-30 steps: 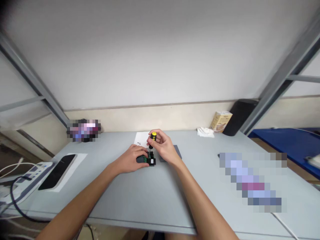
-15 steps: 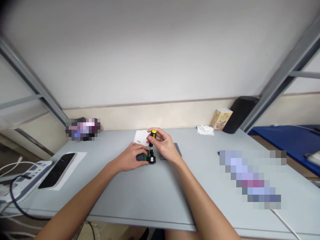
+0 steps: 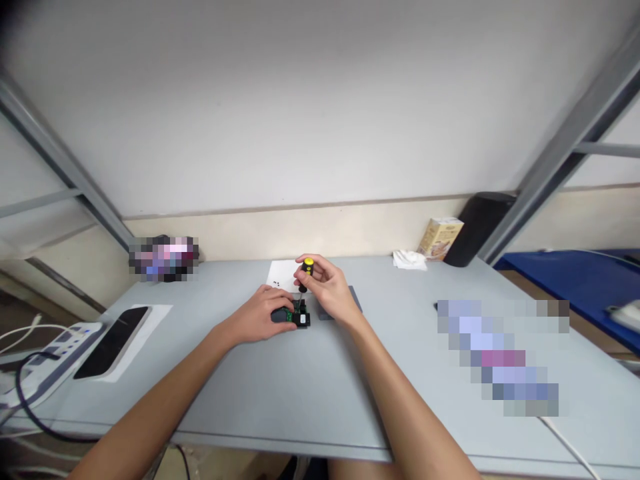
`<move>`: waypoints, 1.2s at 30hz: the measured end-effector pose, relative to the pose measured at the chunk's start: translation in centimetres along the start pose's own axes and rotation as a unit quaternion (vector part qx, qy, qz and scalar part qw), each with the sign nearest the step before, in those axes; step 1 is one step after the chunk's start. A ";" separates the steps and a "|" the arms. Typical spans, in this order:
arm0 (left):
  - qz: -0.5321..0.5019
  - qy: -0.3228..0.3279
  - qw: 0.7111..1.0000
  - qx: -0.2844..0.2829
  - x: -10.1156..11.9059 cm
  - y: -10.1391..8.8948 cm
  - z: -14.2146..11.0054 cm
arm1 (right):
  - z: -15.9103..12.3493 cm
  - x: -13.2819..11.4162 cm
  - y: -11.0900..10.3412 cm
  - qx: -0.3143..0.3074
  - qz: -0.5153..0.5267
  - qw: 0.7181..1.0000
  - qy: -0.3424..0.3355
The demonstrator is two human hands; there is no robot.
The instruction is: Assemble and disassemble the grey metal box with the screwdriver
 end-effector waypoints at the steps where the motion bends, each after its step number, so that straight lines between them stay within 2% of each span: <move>1: -0.001 0.000 1.000 -0.001 0.0 0.0 0.0 | 0.0 0.0 0.0 0.001 -0.001 1.000 -0.002; 36: 0.013 0.011 1.000 0.001 0.2 -0.1 0.0 | -0.2 0.1 1.0 -0.031 -0.018 0.999 0.008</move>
Point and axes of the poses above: each hand's wrist, its own z-axis towards the middle knuckle, its own y-axis out of the palm, x = y × z, the point moved 5 cm from there along z, towards the middle knuckle, and after that the axes turned 12 degrees about z, right-handed, at the moved point
